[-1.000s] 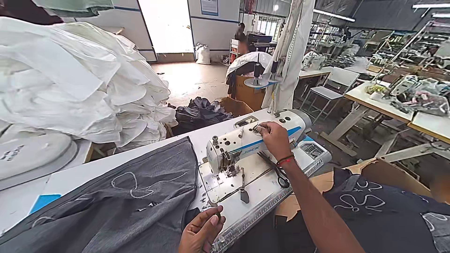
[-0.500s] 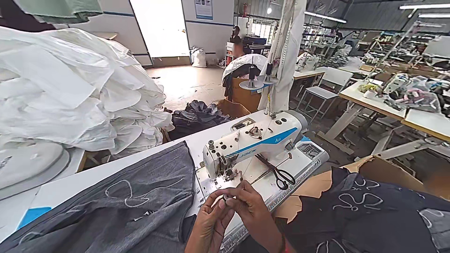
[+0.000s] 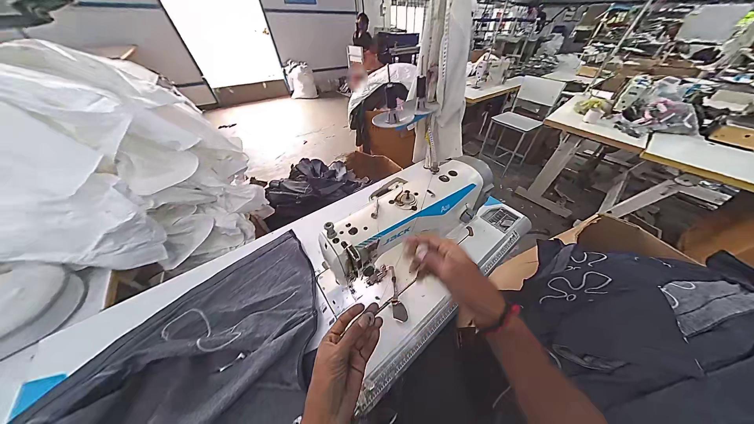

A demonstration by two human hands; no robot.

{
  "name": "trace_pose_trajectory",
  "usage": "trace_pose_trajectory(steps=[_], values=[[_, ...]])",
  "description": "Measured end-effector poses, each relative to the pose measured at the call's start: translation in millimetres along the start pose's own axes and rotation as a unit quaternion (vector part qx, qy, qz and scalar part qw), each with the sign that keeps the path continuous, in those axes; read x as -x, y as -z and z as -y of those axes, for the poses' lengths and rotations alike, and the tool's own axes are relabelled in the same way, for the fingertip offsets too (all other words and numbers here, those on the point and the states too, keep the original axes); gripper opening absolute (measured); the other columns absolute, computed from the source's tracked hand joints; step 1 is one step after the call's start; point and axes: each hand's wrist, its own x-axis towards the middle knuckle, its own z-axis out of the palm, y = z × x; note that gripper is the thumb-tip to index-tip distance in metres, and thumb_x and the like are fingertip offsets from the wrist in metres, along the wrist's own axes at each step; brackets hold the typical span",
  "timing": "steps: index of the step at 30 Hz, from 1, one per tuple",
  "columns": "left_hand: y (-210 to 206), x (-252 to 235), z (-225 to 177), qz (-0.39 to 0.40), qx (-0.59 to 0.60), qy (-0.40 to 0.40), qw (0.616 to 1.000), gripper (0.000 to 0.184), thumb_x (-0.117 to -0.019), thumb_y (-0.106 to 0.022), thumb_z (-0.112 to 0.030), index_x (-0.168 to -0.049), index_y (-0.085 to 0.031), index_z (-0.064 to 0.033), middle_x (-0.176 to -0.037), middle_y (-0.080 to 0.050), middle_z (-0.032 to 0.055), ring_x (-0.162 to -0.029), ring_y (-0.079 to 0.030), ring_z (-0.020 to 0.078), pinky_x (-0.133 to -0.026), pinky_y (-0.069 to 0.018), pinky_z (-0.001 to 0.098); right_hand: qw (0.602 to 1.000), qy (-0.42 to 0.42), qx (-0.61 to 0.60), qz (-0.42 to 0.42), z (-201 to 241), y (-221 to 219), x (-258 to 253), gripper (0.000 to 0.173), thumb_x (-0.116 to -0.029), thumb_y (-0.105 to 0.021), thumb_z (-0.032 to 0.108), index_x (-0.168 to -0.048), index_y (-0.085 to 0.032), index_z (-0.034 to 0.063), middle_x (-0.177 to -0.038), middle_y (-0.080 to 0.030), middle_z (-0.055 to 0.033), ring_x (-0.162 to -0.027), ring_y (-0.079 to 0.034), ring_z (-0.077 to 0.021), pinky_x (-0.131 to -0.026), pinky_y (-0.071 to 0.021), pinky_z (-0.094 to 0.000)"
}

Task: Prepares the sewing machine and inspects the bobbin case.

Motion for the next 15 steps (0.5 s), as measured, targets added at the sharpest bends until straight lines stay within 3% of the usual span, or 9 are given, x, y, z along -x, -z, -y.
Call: trace_pose_trajectory(steps=[2, 5, 6, 8, 10, 13, 15], values=[[-2, 4, -3, -0.012, -0.006, -0.005, 1.0, 0.021, -0.0979, -0.062, 0.001, -0.119, -0.066, 0.0034, -0.115, -0.073, 0.023, -0.09, -0.077, 0.0263, -0.078, -0.0647, 0.0352, 0.991, 0.055, 0.062, -0.105, 17, 24, -31, 0.031, -0.1095, -0.044, 0.01, -0.136, -0.058, 0.0025, -0.123, -0.07, -0.0106, -0.1, -0.074, -0.0199, -0.09, -0.0635, -0.0389], [-3, 9, 1, -0.017, -0.003, -0.012, 1.0, 0.021, -0.0978, -0.062, 0.002, -0.117, -0.068, 0.0049, -0.114, -0.074, 0.0236, -0.091, -0.077, 0.0268, -0.079, -0.065, 0.0353, 0.955, 0.107, 0.215, -0.172, 12, 43, -70, 0.033, -0.1091, -0.049, 0.013, -0.142, -0.049, 0.0108, -0.122, -0.074, -0.0085, -0.093, -0.077, -0.0224, -0.081, -0.0649, -0.0416], [-4, 10, 2, -0.021, -0.005, -0.015, 1.0, 0.021, -0.098, -0.062, 0.002, -0.117, -0.068, 0.0048, -0.113, -0.074, 0.0233, -0.091, -0.077, 0.0267, -0.079, -0.065, 0.0353, 0.945, 0.121, 0.244, -0.181, 6, 45, -83, 0.029, -0.1073, -0.055, 0.015, -0.136, -0.054, 0.0111, -0.114, -0.076, -0.0075, -0.088, -0.077, -0.0216, -0.077, -0.0646, -0.0414], [-4, 11, 2, -0.024, -0.002, -0.02, 1.0, 0.02, -0.0978, -0.062, 0.003, -0.117, -0.068, 0.0046, -0.114, -0.074, 0.0231, -0.092, -0.077, 0.0268, -0.079, -0.0649, 0.0355, 0.921, 0.16, 0.291, -0.201, -2, 46, -110, 0.02, -0.1009, -0.065, 0.019, -0.119, -0.073, 0.013, -0.101, -0.078, -0.0035, -0.087, -0.074, -0.0162, -0.08, -0.0601, -0.0422], [-2, 12, 1, -0.023, 0.003, -0.02, 1.0, 0.02, -0.098, -0.062, 0.002, -0.117, -0.068, 0.0047, -0.114, -0.073, 0.0233, -0.092, -0.077, 0.0268, -0.079, -0.0648, 0.0354, 0.905, 0.191, 0.326, -0.194, -7, 46, -118, 0.019, -0.0998, -0.067, 0.02, -0.113, -0.079, 0.0167, -0.102, -0.079, -0.0011, -0.092, -0.074, -0.0135, -0.085, -0.0581, -0.0422], [1, 13, 0, -0.024, 0.01, -0.02, 0.999, 0.02, -0.0982, -0.061, 0.002, -0.117, -0.069, 0.004, -0.114, -0.074, 0.023, -0.093, -0.077, 0.0269, -0.08, -0.0649, 0.0357, 0.894, 0.228, 0.36, -0.139, -7, 48, -114, 0.022, -0.101, -0.064, 0.013, -0.117, -0.079, 0.016, -0.113, -0.078, -0.002, -0.097, -0.074, -0.0146, -0.087, -0.0589, -0.0411], [2, 12, -1, -0.022, 0.008, -0.025, 0.999, 0.02, -0.0981, -0.062, 0.002, -0.116, -0.069, 0.0034, -0.114, -0.074, 0.0226, -0.092, -0.077, 0.0263, -0.08, -0.0647, 0.0351, 0.878, 0.262, 0.381, -0.123, -8, 53, -116, 0.024, -0.0995, -0.063, 0.011, -0.115, -0.08, 0.0154, -0.112, -0.078, -0.0018, -0.098, -0.074, -0.0137, -0.088, -0.0601, -0.0395]])
